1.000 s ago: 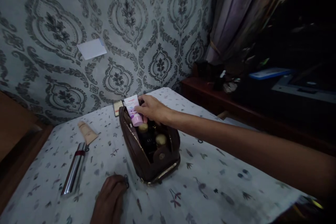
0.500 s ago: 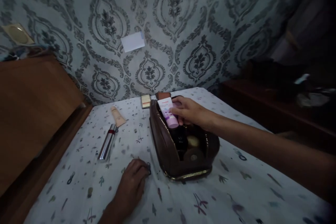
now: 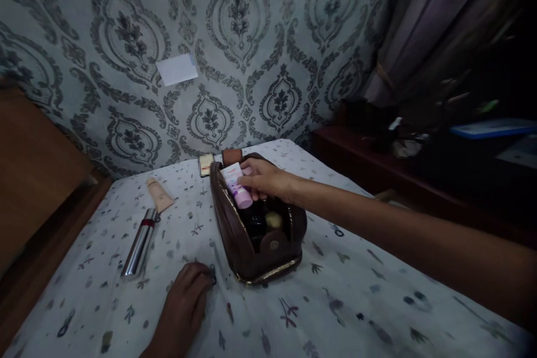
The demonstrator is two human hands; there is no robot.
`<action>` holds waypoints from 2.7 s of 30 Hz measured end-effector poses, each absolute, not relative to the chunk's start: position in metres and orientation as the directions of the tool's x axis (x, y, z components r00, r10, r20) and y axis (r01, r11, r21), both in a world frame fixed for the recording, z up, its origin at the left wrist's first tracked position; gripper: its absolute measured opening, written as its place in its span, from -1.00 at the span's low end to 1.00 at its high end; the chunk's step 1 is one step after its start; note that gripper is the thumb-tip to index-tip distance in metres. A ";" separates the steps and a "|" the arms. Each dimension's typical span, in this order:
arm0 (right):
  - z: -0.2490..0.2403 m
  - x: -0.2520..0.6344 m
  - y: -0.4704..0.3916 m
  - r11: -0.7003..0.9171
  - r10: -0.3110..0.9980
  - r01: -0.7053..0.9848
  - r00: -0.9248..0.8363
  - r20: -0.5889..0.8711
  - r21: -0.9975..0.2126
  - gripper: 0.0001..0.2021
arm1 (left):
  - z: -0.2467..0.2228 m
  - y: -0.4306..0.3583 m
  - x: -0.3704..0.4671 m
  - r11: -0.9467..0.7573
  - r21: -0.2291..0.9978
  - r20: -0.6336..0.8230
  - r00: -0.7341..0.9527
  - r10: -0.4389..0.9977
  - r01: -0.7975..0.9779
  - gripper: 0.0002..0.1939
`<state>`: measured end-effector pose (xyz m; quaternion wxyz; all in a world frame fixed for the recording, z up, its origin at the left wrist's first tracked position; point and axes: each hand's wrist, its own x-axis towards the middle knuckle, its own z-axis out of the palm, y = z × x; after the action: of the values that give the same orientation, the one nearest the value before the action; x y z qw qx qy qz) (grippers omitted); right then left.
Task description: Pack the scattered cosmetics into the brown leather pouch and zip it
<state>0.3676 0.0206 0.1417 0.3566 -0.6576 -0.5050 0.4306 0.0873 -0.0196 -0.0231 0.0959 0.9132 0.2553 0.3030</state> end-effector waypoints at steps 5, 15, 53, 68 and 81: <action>0.136 0.366 0.021 -0.225 0.974 0.526 0.118 -0.192 -0.820 -0.70 | -0.024 -0.016 0.084 -0.847 0.328 0.441 0.726 0.528 0.418 -0.74; 0.120 0.363 0.028 -0.195 0.980 0.684 0.110 -0.165 -0.702 -0.69 | -0.021 -0.016 0.088 -0.872 0.291 0.506 0.710 0.489 0.393 -0.75; 0.123 0.364 0.016 -0.003 0.992 0.912 -0.047 -0.113 -0.411 -0.63 | -0.022 -0.012 0.087 -0.910 0.166 0.541 0.736 0.406 0.380 -0.80; 0.113 0.335 -0.069 0.602 0.780 0.727 -0.447 0.438 -0.329 -0.74 | -0.026 -0.018 0.089 -0.792 0.370 0.440 0.660 0.609 0.485 -0.79; 0.010 0.249 -0.069 0.402 0.898 0.575 -0.398 0.186 -0.712 -0.73 | -0.012 -0.001 0.063 -0.752 0.379 0.422 0.623 0.659 0.539 -0.75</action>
<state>0.2494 -0.0690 0.0100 0.2858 -0.4681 -0.7871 0.2823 0.0632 -0.0006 -0.0125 0.1082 0.8944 0.3348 0.2762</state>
